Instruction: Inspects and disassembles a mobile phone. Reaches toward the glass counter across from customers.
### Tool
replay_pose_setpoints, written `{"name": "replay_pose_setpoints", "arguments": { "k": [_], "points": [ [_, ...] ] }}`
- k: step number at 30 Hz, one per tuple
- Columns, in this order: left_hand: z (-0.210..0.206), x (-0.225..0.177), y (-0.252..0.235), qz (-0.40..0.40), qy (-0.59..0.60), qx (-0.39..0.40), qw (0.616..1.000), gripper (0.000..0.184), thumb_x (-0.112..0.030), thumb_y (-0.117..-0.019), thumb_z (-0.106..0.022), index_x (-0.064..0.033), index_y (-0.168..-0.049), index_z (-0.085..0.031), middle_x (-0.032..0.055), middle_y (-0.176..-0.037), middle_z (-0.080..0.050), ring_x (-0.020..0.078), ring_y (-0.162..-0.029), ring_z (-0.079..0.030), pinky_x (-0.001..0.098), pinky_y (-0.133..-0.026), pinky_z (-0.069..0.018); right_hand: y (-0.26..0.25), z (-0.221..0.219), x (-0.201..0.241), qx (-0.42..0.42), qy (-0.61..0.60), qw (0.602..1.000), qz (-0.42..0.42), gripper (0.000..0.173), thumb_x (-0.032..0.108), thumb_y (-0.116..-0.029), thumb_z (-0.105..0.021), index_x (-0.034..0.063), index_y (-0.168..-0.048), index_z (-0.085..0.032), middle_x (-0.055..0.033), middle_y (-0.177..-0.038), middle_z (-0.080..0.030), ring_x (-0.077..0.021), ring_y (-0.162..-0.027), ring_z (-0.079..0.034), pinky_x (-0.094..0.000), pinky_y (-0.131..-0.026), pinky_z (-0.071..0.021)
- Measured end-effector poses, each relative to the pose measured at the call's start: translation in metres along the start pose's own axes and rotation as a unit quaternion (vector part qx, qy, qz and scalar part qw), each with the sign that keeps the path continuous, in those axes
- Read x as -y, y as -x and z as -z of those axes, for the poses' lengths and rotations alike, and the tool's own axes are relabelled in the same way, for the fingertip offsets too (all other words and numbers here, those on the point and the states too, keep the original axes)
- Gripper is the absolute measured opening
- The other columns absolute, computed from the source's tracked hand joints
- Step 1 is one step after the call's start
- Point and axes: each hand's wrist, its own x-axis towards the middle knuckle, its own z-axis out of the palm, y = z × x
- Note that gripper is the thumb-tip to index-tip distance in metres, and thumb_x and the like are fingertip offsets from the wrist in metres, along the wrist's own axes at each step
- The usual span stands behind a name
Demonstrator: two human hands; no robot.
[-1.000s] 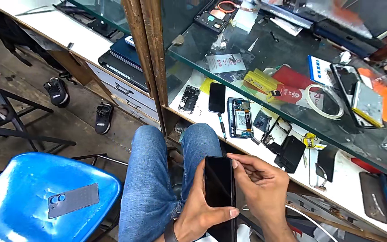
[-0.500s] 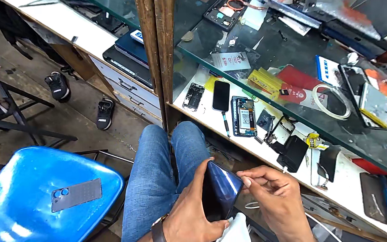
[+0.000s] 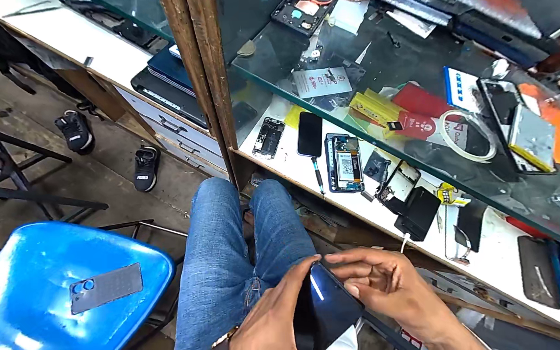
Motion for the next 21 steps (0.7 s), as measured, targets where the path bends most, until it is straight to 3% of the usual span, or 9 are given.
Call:
{"name": "replay_pose_setpoints", "arguments": {
  "k": [6,11,14,18,21],
  "points": [
    [-0.002,-0.002,0.000,0.015,-0.007,0.014,1.000,0.121,-0.029,-0.0625,-0.094,-0.0074,-0.159,-0.023,0.0139,-0.152,-0.048,0.0218,-0.128,-0.060,0.0437,-0.094,-0.0591,-0.002,-0.001,-0.004,-0.015,0.017,1.000,0.006,0.038,0.005,-0.0910,-0.072,0.0068,-0.128,-0.070,-0.0108,-0.105,-0.077,-0.0131,-0.089,-0.076,-0.0257,-0.078,-0.0627],
    [-0.002,-0.007,0.001,0.010,-0.027,0.027,0.999,0.119,-0.031,-0.0646,-0.092,-0.0050,-0.159,-0.024,0.0170,-0.149,-0.050,0.0257,-0.122,-0.063,0.0461,-0.089,-0.0597,-0.010,-0.008,-0.009,-0.053,0.048,0.997,0.020,0.030,0.005,-0.0878,-0.074,0.0076,-0.118,-0.072,-0.0043,-0.089,-0.076,-0.0046,-0.069,-0.068,-0.0180,-0.061,-0.0569],
    [-0.002,-0.010,0.002,0.024,-0.034,0.033,0.999,0.117,-0.032,-0.0658,-0.091,-0.0054,-0.159,-0.025,0.0177,-0.146,-0.053,0.0274,-0.119,-0.065,0.0474,-0.087,-0.0598,-0.013,-0.011,-0.008,-0.065,0.061,0.996,0.009,0.026,0.007,-0.0870,-0.074,0.0086,-0.113,-0.073,-0.0028,-0.085,-0.074,-0.0039,-0.064,-0.066,-0.0175,-0.057,-0.0547],
    [-0.001,-0.009,0.004,0.016,-0.051,0.046,0.998,0.114,-0.032,-0.0667,-0.090,-0.0042,-0.158,-0.028,0.0185,-0.140,-0.056,0.0279,-0.110,-0.068,0.0457,-0.083,-0.0605,-0.012,-0.008,-0.008,-0.032,0.066,0.997,-0.010,0.023,0.007,-0.0913,-0.071,0.0066,-0.115,-0.073,-0.0044,-0.093,-0.076,-0.0064,-0.073,-0.070,-0.0201,-0.064,-0.0588],
    [0.001,-0.009,0.004,0.030,-0.042,0.082,0.995,0.115,-0.031,-0.0680,-0.091,-0.0042,-0.158,-0.025,0.0188,-0.148,-0.051,0.0288,-0.116,-0.066,0.0471,-0.090,-0.0586,-0.006,-0.008,-0.010,-0.025,0.067,0.997,-0.004,0.025,0.004,-0.0939,-0.066,0.0029,-0.118,-0.075,-0.0051,-0.100,-0.078,-0.0053,-0.080,-0.073,-0.0209,-0.072,-0.0613]
  ]
}}
